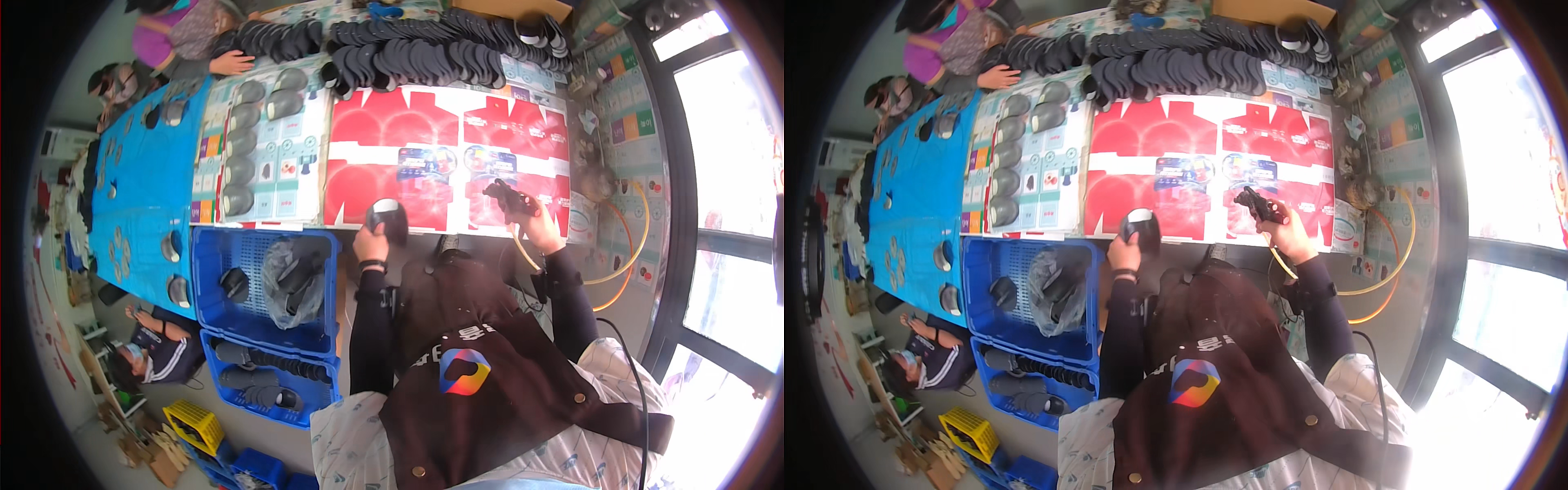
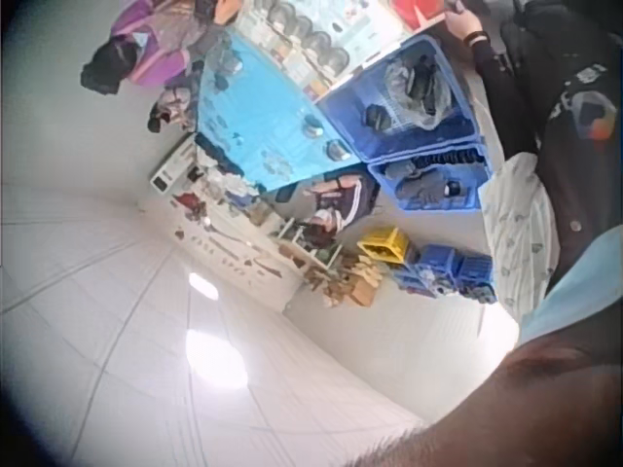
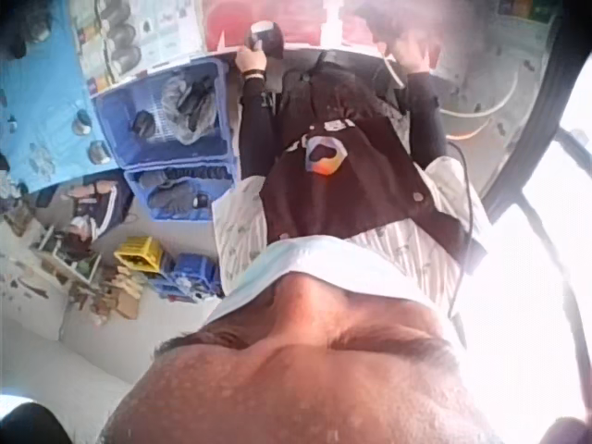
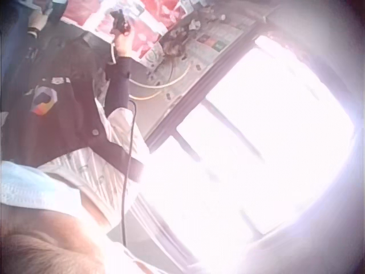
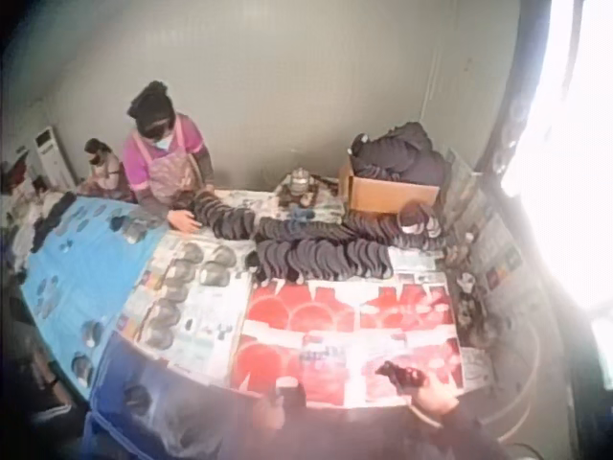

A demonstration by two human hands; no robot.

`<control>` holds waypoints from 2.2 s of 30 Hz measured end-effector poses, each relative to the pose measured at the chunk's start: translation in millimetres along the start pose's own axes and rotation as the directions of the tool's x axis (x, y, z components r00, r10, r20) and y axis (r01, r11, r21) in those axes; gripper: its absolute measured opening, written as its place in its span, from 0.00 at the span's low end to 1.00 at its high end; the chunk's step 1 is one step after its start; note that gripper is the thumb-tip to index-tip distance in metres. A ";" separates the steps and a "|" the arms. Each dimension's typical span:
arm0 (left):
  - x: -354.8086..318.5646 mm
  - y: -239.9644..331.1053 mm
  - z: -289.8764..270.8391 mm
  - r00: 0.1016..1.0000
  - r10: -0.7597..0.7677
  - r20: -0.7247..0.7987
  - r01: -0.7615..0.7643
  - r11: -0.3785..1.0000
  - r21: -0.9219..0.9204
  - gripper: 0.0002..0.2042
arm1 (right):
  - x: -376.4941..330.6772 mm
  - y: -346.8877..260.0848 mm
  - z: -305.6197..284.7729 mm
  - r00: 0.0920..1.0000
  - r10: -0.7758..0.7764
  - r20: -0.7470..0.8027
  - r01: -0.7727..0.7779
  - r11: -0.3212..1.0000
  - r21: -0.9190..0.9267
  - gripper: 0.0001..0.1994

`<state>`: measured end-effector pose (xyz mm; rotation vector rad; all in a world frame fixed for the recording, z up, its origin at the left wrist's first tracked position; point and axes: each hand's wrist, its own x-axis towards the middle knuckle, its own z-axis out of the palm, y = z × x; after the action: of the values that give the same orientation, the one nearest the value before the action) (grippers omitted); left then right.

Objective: Applying a liquid, possibly adhesive or paint, to shoe heel components using a manual pump-action brush tool and organizing them in trays.

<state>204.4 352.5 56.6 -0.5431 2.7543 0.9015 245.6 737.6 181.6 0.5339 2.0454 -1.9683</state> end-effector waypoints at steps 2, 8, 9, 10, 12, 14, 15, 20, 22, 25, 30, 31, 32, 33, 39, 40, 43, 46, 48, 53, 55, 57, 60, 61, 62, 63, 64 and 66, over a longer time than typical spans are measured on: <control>18.2 36.6 41.6 0.999 0.034 0.023 -0.032 0.996 -0.087 0.19 | 2.2 -7.7 -11.5 0.998 -0.005 -0.064 0.003 1.000 -0.031 0.20; 52.3 124.3 102.6 0.983 0.090 0.160 -0.073 0.992 -0.105 0.22 | 19.3 6.0 -31.1 0.991 0.061 -0.118 -0.074 0.991 -0.112 0.18; 58.3 138.8 109.0 0.977 0.106 0.184 -0.088 0.991 -0.099 0.22 | 28.6 21.0 -34.2 0.996 0.002 -0.095 -0.015 0.990 -0.138 0.18; 61.0 150.2 111.7 0.964 0.070 0.258 -0.081 0.996 0.031 0.22 | 35.4 19.7 -29.7 0.996 -0.053 -0.068 0.042 0.986 -0.161 0.17; 68.6 153.3 117.1 0.944 0.068 0.322 -0.139 0.969 0.203 0.21 | 38.8 -5.5 -12.3 0.993 0.101 -0.057 -0.110 0.973 -0.205 0.16; 79.7 139.1 121.4 0.919 0.149 0.365 -0.203 0.973 0.114 0.21 | 50.6 -20.3 3.4 0.999 -0.037 -0.002 0.034 0.927 -0.374 0.15; 86.2 127.5 122.8 0.905 0.207 0.371 -0.229 0.973 0.015 0.20 | 58.6 -20.3 12.2 0.999 -0.022 0.034 0.033 0.923 -0.383 0.15; 101.3 112.4 128.2 0.886 0.266 0.380 -0.188 0.955 -0.231 0.17 | 89.0 -35.4 33.1 0.995 -0.103 -0.019 0.080 0.872 -0.483 0.14; 106.6 103.6 127.0 0.878 0.246 0.410 -0.149 0.956 -0.254 0.17 | 99.0 -33.2 36.2 0.997 -0.063 -0.040 0.032 0.847 -0.531 0.12; 109.1 96.7 126.6 0.861 0.258 0.438 -0.136 0.947 -0.290 0.17 | 99.6 -31.3 39.4 0.997 -0.068 -0.041 0.035 0.843 -0.536 0.11; 117.8 83.7 125.5 0.818 0.218 0.533 0.003 0.924 -0.382 0.20 | 111.9 -44.3 44.6 1.000 -0.029 -0.007 0.020 0.840 -0.541 0.12; 116.2 85.7 125.1 0.834 0.218 0.506 0.000 0.918 -0.395 0.19 | 112.8 -44.5 42.8 0.997 -0.068 -0.033 0.038 0.825 -0.564 0.12; 114.3 87.2 124.3 0.851 0.217 0.478 -0.003 0.913 -0.409 0.19 | 111.0 -42.9 39.1 0.999 -0.032 -0.030 0.010 0.831 -0.556 0.13; 112.4 91.8 121.6 0.849 0.218 0.481 -0.003 0.913 -0.409 0.19 | 109.4 -43.6 38.1 0.999 -0.030 -0.033 0.007 0.831 -0.556 0.13; 101.0 110.5 118.4 0.849 0.213 0.483 0.042 0.885 -0.464 0.21 | 105.3 -42.1 34.2 0.997 -0.070 -0.032 0.042 0.844 -0.535 0.12; 101.9 105.6 120.0 0.858 0.209 0.469 0.032 0.890 -0.456 0.22 | 102.8 -42.8 35.7 0.997 -0.071 -0.026 0.047 0.845 -0.533 0.12; 103.5 98.6 123.3 0.866 0.215 0.452 0.006 0.898 -0.439 0.23 | 92.9 -42.5 27.5 0.994 -0.033 -0.105 -0.032 0.827 -0.561 0.11; 97.7 111.0 123.5 0.852 0.233 0.468 -0.011 0.903 -0.429 0.24 | 83.7 -32.0 21.5 0.998 0.010 -0.057 -0.042 0.801 -0.597 0.12; 95.4 113.5 123.0 0.849 0.233 0.475 -0.013 0.907 -0.421 0.24 | 81.1 -31.7 24.1 0.999 0.026 -0.030 -0.037 0.861 -0.507 0.12; 98.0 116.5 128.3 0.854 0.333 0.400 -0.200 0.919 -0.339 0.22 | 82.8 -20.7 14.5 0.989 -0.038 -0.140 -0.043 0.844 -0.535 0.12; 104.3 102.0 131.0 0.863 0.264 0.431 -0.097 0.923 -0.371 0.23 | 75.7 -18.9 13.0 0.999 -0.001 -0.049 -0.027 0.823 -0.568 0.12; 109.5 90.0 135.0 0.860 0.201 0.469 0.004 0.917 -0.400 0.25 | 74.6 -24.1 16.6 1.000 0.013 -0.027 -0.026 0.850 -0.527 0.13; 113.1 81.2 138.4 0.877 0.182 0.445 -0.017 0.937 -0.350 0.23 | 81.1 -27.6 29.2 0.998 -0.039 -0.053 0.015 0.914 -0.404 0.16; 114.2 79.8 138.0 0.877 0.183 0.445 -0.021 0.938 -0.345 0.23 | 84.4 -24.0 27.5 0.998 -0.040 -0.054 0.015 0.917 -0.399 0.16; 114.9 78.0 136.7 0.874 0.188 0.448 -0.023 0.937 -0.350 0.22 | 87.2 -20.8 26.0 0.998 -0.054 0.012 0.054 0.900 -0.433 0.17; 113.5 84.7 137.8 0.865 0.201 0.459 -0.026 0.933 -0.358 0.21 | 89.6 -17.7 20.9 0.996 -0.063 0.066 0.087 0.880 -0.468 0.17; 111.7 89.8 137.1 0.861 0.206 0.465 -0.031 0.934 -0.357 0.21 | 90.0 -12.3 17.6 0.994 -0.050 0.100 0.096 0.843 -0.530 0.16; 107.0 96.3 132.8 0.844 0.085 0.529 0.215 0.850 -0.480 0.18 | 88.5 -6.3 12.7 0.997 -0.052 0.054 0.072 0.852 -0.518 0.15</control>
<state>77.1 474.1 -29.2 -0.3803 1.9595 1.5335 162.3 732.5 149.0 0.3044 2.4586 -1.3363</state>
